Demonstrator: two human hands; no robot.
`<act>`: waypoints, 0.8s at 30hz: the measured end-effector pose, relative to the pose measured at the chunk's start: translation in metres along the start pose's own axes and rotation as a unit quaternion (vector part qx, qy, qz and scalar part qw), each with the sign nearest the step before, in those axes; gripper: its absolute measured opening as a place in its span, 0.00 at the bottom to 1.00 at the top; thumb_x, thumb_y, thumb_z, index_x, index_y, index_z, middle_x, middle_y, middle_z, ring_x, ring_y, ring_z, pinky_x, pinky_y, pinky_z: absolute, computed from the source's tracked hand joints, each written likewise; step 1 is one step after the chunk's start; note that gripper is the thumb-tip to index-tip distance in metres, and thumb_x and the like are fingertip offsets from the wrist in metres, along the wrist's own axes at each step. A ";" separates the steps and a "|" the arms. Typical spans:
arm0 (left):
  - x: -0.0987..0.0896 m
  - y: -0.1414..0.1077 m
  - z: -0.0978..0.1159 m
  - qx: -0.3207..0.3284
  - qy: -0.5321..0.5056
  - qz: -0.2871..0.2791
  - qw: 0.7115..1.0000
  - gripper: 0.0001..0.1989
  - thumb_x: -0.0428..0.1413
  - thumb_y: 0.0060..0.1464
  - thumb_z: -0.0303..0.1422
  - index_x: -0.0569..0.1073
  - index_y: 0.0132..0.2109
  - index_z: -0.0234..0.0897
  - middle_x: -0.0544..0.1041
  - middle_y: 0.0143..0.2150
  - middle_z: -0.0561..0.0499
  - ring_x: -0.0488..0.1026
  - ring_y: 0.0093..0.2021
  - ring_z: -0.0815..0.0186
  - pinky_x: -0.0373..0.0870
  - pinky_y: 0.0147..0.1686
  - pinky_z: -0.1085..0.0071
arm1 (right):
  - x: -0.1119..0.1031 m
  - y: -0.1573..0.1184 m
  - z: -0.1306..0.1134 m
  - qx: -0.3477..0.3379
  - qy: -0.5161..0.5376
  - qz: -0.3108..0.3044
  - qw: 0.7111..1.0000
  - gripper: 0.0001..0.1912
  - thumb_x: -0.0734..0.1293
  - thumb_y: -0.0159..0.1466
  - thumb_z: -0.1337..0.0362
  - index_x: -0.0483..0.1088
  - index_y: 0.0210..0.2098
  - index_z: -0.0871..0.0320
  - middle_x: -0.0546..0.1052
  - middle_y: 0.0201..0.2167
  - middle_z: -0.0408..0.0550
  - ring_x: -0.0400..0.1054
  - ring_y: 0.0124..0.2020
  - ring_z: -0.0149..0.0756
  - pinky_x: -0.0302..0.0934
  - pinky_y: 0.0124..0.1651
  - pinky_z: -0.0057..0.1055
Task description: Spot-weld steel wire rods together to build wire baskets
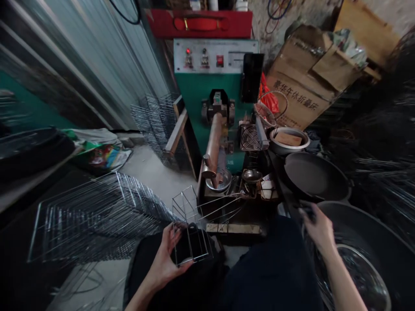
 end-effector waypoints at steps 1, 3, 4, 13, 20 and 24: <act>0.000 0.000 0.003 0.002 0.005 -0.004 1.000 0.51 0.69 0.41 0.37 0.52 0.68 0.40 0.70 0.65 0.34 0.68 0.68 0.40 0.58 0.70 0.39 | 0.005 0.002 -0.042 -0.048 0.051 -0.020 0.997 0.25 0.66 0.61 0.44 0.74 0.46 0.56 0.82 0.36 0.54 0.78 0.37 0.50 0.73 0.39 0.41; -0.002 0.000 0.006 0.007 0.010 -0.005 1.000 0.51 0.69 0.41 0.36 0.52 0.67 0.40 0.70 0.65 0.34 0.68 0.68 0.40 0.59 0.70 0.39 | 0.017 -0.005 -0.122 -0.147 0.132 -0.079 0.977 0.17 0.66 0.66 0.49 0.73 0.43 0.55 0.82 0.36 0.50 0.77 0.37 0.43 0.72 0.41 0.35; -0.003 0.000 0.006 0.008 0.011 -0.005 1.000 0.50 0.69 0.41 0.36 0.52 0.67 0.40 0.70 0.65 0.33 0.68 0.68 0.41 0.59 0.70 0.39 | 0.025 -0.012 -0.156 -0.192 0.157 -0.117 0.962 0.14 0.66 0.68 0.51 0.74 0.41 0.55 0.82 0.36 0.50 0.77 0.37 0.41 0.72 0.42 0.34; -0.018 0.007 0.004 0.040 0.033 -0.016 0.999 0.50 0.68 0.42 0.36 0.51 0.68 0.40 0.69 0.65 0.35 0.70 0.66 0.42 0.64 0.68 0.41 | -0.016 0.017 -0.285 -0.348 0.228 -0.088 0.905 0.09 0.67 0.72 0.59 0.79 0.47 0.51 0.84 0.44 0.46 0.79 0.45 0.40 0.74 0.51 0.38; -0.022 0.021 0.006 0.067 0.030 -0.029 0.997 0.51 0.69 0.42 0.36 0.52 0.68 0.39 0.69 0.64 0.36 0.71 0.65 0.43 0.65 0.68 0.43 | -0.087 0.057 -0.309 -0.312 0.212 -0.002 0.926 0.10 0.67 0.72 0.55 0.78 0.50 0.43 0.81 0.48 0.47 0.78 0.48 0.45 0.74 0.55 0.45; -0.023 0.029 0.010 0.080 0.020 -0.035 0.996 0.50 0.69 0.41 0.35 0.54 0.68 0.40 0.70 0.64 0.36 0.71 0.65 0.42 0.65 0.68 0.43 | 0.016 -0.018 -0.317 -0.469 0.164 -0.189 0.847 0.09 0.66 0.73 0.63 0.78 0.47 0.50 0.84 0.41 0.47 0.80 0.41 0.40 0.76 0.43 0.34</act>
Point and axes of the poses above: each hand's wrist, its own y-axis towards the middle knuckle, its own x-axis out of the palm, z = x × y, the point moved 7 cm from there along y, towards the middle knuckle
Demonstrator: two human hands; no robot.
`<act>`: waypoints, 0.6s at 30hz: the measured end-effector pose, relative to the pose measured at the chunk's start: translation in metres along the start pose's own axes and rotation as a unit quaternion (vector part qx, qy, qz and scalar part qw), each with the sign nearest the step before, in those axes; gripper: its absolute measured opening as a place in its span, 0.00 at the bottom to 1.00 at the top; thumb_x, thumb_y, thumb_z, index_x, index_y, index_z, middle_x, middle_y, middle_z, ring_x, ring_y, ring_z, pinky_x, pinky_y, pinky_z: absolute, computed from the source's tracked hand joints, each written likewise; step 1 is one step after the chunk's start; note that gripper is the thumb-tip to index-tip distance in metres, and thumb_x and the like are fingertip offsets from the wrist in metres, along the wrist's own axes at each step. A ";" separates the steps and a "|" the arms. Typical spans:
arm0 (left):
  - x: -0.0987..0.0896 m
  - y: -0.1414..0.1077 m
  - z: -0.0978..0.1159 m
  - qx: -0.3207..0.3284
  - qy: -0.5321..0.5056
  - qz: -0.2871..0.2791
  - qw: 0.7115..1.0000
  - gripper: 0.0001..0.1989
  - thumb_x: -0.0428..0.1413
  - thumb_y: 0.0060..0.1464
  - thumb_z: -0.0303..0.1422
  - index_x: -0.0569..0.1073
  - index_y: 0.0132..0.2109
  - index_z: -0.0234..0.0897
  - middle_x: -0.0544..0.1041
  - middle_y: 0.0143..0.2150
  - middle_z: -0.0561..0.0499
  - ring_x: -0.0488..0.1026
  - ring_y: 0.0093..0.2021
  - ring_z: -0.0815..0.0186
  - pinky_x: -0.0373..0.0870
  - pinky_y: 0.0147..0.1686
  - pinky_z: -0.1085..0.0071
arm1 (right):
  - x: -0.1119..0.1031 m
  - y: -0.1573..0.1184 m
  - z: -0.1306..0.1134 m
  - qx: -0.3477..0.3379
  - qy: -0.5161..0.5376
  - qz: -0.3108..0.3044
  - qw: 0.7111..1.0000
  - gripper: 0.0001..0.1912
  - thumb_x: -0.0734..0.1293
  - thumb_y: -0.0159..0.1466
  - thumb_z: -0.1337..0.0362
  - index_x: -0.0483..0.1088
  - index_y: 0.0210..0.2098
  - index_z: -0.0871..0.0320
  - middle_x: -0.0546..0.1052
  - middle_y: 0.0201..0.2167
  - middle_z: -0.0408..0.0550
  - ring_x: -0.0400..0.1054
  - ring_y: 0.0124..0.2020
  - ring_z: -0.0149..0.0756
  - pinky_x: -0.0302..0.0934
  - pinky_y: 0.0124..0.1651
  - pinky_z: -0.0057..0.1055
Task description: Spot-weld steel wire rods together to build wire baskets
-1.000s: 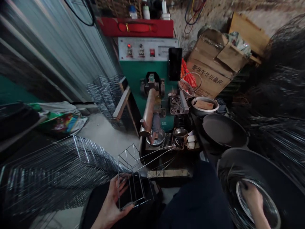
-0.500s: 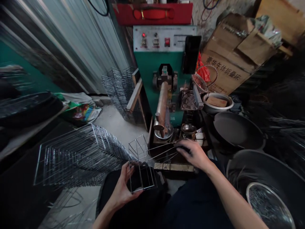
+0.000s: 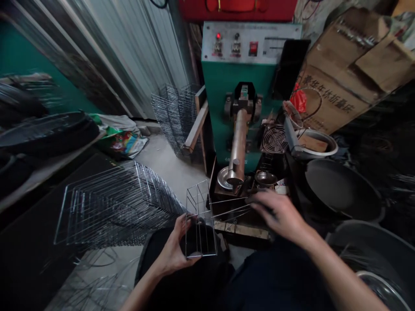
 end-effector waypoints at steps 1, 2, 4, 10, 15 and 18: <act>0.000 0.001 0.000 -0.001 -0.002 -0.004 1.000 0.51 0.69 0.41 0.35 0.53 0.68 0.40 0.70 0.64 0.36 0.71 0.65 0.41 0.64 0.68 0.42 | 0.024 -0.006 0.003 -0.016 -0.007 -0.015 1.000 0.10 0.65 0.73 0.64 0.78 0.49 0.51 0.84 0.42 0.48 0.80 0.44 0.41 0.76 0.46 0.36; 0.000 0.002 -0.002 -0.004 -0.005 -0.008 1.000 0.52 0.70 0.41 0.35 0.52 0.69 0.40 0.70 0.65 0.36 0.71 0.65 0.41 0.64 0.68 0.42 | 0.043 -0.011 0.008 -0.023 -0.016 -0.019 0.999 0.11 0.65 0.73 0.66 0.78 0.49 0.52 0.84 0.42 0.49 0.80 0.47 0.43 0.75 0.49 0.39; 0.001 0.002 -0.006 -0.011 -0.019 -0.015 1.000 0.54 0.70 0.41 0.35 0.50 0.70 0.41 0.69 0.65 0.36 0.70 0.66 0.41 0.62 0.69 0.41 | 0.066 -0.018 0.019 -0.026 -0.032 -0.024 0.999 0.11 0.64 0.72 0.67 0.77 0.50 0.53 0.84 0.43 0.50 0.77 0.53 0.46 0.73 0.54 0.44; 0.003 -0.004 -0.027 -0.033 -0.058 -0.028 0.997 0.55 0.69 0.42 0.37 0.47 0.70 0.41 0.65 0.69 0.35 0.64 0.70 0.40 0.54 0.72 0.39 | 0.085 -0.025 0.031 -0.038 -0.068 -0.056 0.995 0.20 0.62 0.72 0.71 0.73 0.60 0.52 0.82 0.50 0.52 0.71 0.62 0.46 0.69 0.59 0.49; 0.004 -0.005 -0.030 -0.023 -0.057 -0.017 0.998 0.55 0.69 0.42 0.38 0.48 0.70 0.42 0.65 0.69 0.36 0.65 0.70 0.40 0.57 0.72 0.40 | 0.089 -0.028 0.027 -0.073 -0.087 -0.019 0.993 0.20 0.63 0.72 0.73 0.71 0.60 0.53 0.83 0.48 0.51 0.74 0.58 0.44 0.66 0.57 0.47; 0.004 -0.005 -0.029 -0.019 -0.056 -0.018 0.998 0.54 0.69 0.42 0.38 0.49 0.70 0.42 0.65 0.69 0.36 0.66 0.70 0.40 0.59 0.71 0.40 | 0.092 -0.030 0.025 -0.083 -0.093 -0.022 0.992 0.21 0.63 0.71 0.74 0.70 0.61 0.53 0.83 0.47 0.50 0.72 0.60 0.44 0.61 0.60 0.49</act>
Point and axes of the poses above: each hand's wrist, its own y-axis towards the middle knuckle, its own x-axis out of the palm, z = x × y, the point moved 7 cm from there along y, towards the middle knuckle
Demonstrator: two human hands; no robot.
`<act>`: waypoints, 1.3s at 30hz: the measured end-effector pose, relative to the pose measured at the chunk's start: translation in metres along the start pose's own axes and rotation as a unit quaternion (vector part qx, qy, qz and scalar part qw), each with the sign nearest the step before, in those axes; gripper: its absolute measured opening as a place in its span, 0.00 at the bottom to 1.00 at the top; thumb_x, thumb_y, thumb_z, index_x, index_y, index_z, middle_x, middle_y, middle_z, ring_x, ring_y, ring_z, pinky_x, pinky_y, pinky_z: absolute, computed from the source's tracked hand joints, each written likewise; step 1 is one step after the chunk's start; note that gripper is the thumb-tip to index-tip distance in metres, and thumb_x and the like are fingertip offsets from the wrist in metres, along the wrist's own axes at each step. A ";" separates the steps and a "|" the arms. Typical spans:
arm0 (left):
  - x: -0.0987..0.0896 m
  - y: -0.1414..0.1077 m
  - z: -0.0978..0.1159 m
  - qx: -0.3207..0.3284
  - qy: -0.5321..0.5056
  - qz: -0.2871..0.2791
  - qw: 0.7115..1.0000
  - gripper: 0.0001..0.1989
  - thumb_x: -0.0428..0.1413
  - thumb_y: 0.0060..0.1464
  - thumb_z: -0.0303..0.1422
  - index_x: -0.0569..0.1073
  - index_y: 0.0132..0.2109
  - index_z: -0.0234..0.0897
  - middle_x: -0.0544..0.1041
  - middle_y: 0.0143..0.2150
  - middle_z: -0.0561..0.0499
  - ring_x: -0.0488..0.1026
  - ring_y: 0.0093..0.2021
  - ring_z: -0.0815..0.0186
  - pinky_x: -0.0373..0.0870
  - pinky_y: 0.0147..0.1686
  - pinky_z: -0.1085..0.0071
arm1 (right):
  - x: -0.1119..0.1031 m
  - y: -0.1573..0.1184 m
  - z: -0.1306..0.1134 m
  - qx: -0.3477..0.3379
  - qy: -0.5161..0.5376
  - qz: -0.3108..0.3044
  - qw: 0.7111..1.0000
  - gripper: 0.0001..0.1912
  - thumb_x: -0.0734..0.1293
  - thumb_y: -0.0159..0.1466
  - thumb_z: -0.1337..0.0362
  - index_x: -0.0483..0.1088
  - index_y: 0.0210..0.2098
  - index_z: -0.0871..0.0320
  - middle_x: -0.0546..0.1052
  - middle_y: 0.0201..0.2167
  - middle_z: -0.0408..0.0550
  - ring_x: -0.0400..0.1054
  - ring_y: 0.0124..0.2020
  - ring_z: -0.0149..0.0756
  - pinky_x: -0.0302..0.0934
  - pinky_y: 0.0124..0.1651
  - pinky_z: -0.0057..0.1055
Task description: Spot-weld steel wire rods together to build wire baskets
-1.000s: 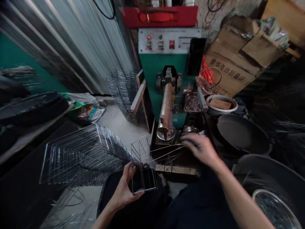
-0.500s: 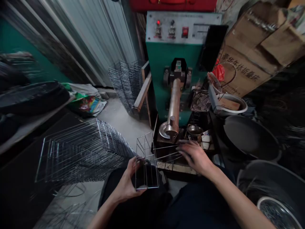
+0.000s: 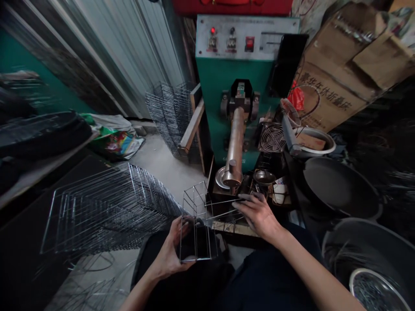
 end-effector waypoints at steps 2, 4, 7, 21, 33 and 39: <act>0.000 0.000 0.000 -0.002 0.007 0.001 1.000 0.53 0.69 0.43 0.37 0.48 0.70 0.42 0.65 0.69 0.35 0.66 0.69 0.39 0.60 0.70 0.39 | 0.000 -0.001 0.000 0.002 -0.005 -0.002 1.000 0.22 0.62 0.71 0.75 0.69 0.61 0.53 0.83 0.48 0.50 0.72 0.61 0.45 0.58 0.61 0.51; 0.000 -0.001 0.000 -0.003 0.021 0.008 1.000 0.54 0.69 0.42 0.36 0.48 0.70 0.43 0.65 0.69 0.34 0.66 0.69 0.38 0.60 0.69 0.37 | 0.000 -0.001 -0.001 0.010 -0.005 0.006 1.000 0.22 0.63 0.70 0.75 0.69 0.61 0.52 0.83 0.48 0.49 0.71 0.61 0.45 0.56 0.61 0.51; 0.000 0.000 0.002 0.008 0.035 0.015 0.999 0.55 0.70 0.41 0.34 0.48 0.71 0.43 0.67 0.68 0.34 0.67 0.68 0.38 0.62 0.68 0.36 | -0.002 0.000 -0.002 0.021 -0.002 0.025 0.999 0.20 0.64 0.71 0.73 0.70 0.59 0.50 0.84 0.48 0.49 0.72 0.60 0.45 0.56 0.60 0.49; -0.004 0.010 -0.008 0.051 0.056 0.014 0.997 0.58 0.71 0.41 0.33 0.44 0.71 0.43 0.67 0.68 0.31 0.71 0.66 0.41 0.66 0.66 0.39 | -0.005 0.012 -0.002 0.024 -0.017 0.067 0.997 0.18 0.64 0.73 0.71 0.73 0.59 0.50 0.84 0.45 0.49 0.74 0.55 0.44 0.57 0.52 0.44; -0.007 0.016 -0.007 0.032 0.044 0.007 0.998 0.56 0.72 0.41 0.36 0.47 0.70 0.45 0.69 0.66 0.35 0.73 0.64 0.42 0.70 0.64 0.41 | -0.001 0.011 0.000 0.027 -0.015 0.061 0.998 0.21 0.64 0.72 0.73 0.71 0.60 0.49 0.84 0.47 0.47 0.73 0.57 0.44 0.56 0.53 0.44; -0.009 0.017 -0.006 0.031 0.070 0.003 0.997 0.54 0.71 0.41 0.34 0.49 0.69 0.45 0.71 0.63 0.36 0.77 0.60 0.45 0.72 0.62 0.42 | -0.001 0.010 0.000 0.026 -0.018 0.066 0.997 0.22 0.64 0.71 0.74 0.71 0.61 0.49 0.84 0.47 0.47 0.73 0.57 0.44 0.56 0.52 0.43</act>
Point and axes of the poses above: each hand's wrist, its own y-axis towards the middle knuckle, its own x-axis out of the palm, z = x × y, the point moved 7 cm from there along y, towards the middle knuckle
